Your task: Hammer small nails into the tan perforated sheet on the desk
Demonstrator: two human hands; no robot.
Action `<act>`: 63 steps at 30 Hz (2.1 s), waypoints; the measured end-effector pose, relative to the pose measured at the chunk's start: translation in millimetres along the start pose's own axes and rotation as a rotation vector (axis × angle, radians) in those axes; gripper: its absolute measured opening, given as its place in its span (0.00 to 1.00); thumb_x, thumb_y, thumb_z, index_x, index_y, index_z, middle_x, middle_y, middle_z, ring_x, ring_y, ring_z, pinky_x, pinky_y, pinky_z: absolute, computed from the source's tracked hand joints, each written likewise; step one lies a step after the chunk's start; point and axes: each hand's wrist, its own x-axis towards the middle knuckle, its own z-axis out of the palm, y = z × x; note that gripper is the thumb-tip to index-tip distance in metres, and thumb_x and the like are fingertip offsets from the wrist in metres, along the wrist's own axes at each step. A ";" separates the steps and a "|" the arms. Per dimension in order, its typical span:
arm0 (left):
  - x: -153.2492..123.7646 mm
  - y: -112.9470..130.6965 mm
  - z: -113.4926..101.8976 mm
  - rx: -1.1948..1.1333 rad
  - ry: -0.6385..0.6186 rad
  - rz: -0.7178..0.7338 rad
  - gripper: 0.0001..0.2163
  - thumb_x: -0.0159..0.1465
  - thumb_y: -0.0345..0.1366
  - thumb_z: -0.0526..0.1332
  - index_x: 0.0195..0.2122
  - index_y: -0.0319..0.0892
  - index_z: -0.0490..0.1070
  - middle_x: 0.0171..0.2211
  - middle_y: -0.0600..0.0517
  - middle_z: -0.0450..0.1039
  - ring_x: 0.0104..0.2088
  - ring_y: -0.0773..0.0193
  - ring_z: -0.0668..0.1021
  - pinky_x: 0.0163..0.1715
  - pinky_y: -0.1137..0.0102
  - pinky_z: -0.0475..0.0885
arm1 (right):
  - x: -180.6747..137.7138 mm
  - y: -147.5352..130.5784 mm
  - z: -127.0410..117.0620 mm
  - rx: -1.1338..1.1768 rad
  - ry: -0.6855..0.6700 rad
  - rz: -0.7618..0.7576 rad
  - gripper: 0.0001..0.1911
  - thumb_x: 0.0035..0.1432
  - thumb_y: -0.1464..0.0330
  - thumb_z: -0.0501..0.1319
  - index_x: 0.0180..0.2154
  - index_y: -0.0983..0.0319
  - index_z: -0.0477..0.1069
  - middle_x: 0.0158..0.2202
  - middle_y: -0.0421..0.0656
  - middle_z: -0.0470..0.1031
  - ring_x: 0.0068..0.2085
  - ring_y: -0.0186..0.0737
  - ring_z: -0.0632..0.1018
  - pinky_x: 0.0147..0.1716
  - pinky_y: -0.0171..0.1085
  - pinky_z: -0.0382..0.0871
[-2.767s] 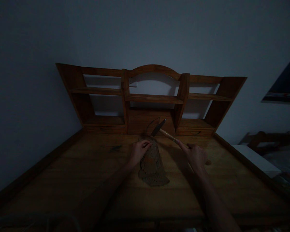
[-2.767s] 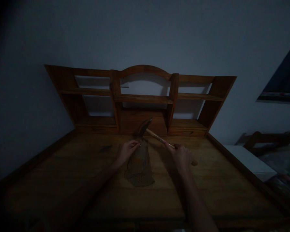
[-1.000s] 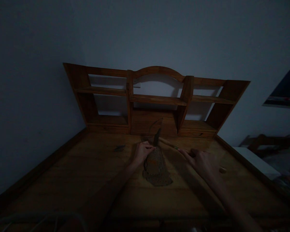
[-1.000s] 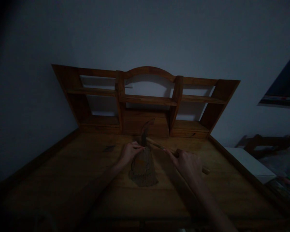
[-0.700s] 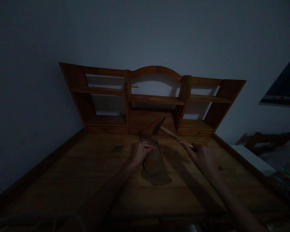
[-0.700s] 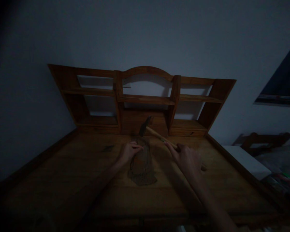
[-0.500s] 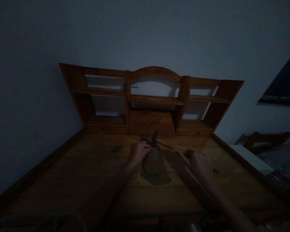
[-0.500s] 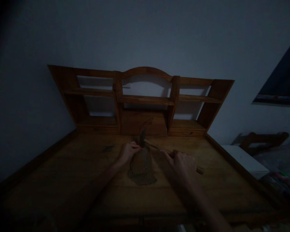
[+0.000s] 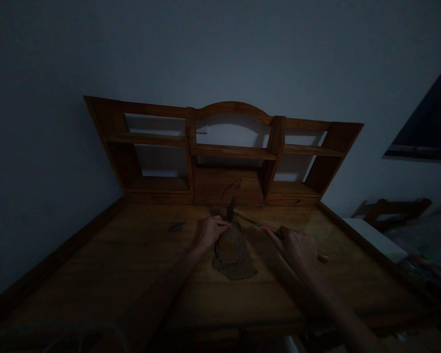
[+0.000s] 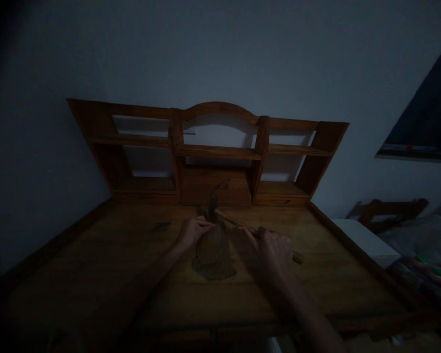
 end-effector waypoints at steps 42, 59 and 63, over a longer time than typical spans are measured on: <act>0.8 -3.7 0.0 0.039 -0.046 -0.017 0.11 0.57 0.44 0.64 0.33 0.44 0.81 0.25 0.51 0.73 0.27 0.65 0.72 0.25 0.73 0.58 | -2.4 2.3 -10.9 0.060 0.054 0.035 0.33 0.62 0.44 0.41 0.26 0.58 0.72 0.24 0.48 0.78 0.29 0.50 0.80 0.25 0.39 0.56; 1.1 -6.8 0.8 0.029 -0.060 0.010 0.10 0.58 0.42 0.64 0.33 0.43 0.81 0.25 0.50 0.73 0.27 0.65 0.73 0.25 0.72 0.59 | 0.3 1.4 -11.6 -0.019 0.118 0.036 0.32 0.63 0.45 0.41 0.28 0.60 0.71 0.24 0.48 0.79 0.28 0.52 0.80 0.23 0.37 0.52; 0.4 -7.2 0.8 0.022 -0.063 0.010 0.10 0.58 0.42 0.64 0.34 0.43 0.81 0.27 0.50 0.74 0.28 0.64 0.73 0.26 0.72 0.60 | -6.0 -1.1 -3.8 0.030 0.056 -0.010 0.31 0.63 0.46 0.41 0.28 0.59 0.70 0.24 0.47 0.79 0.28 0.51 0.80 0.23 0.37 0.53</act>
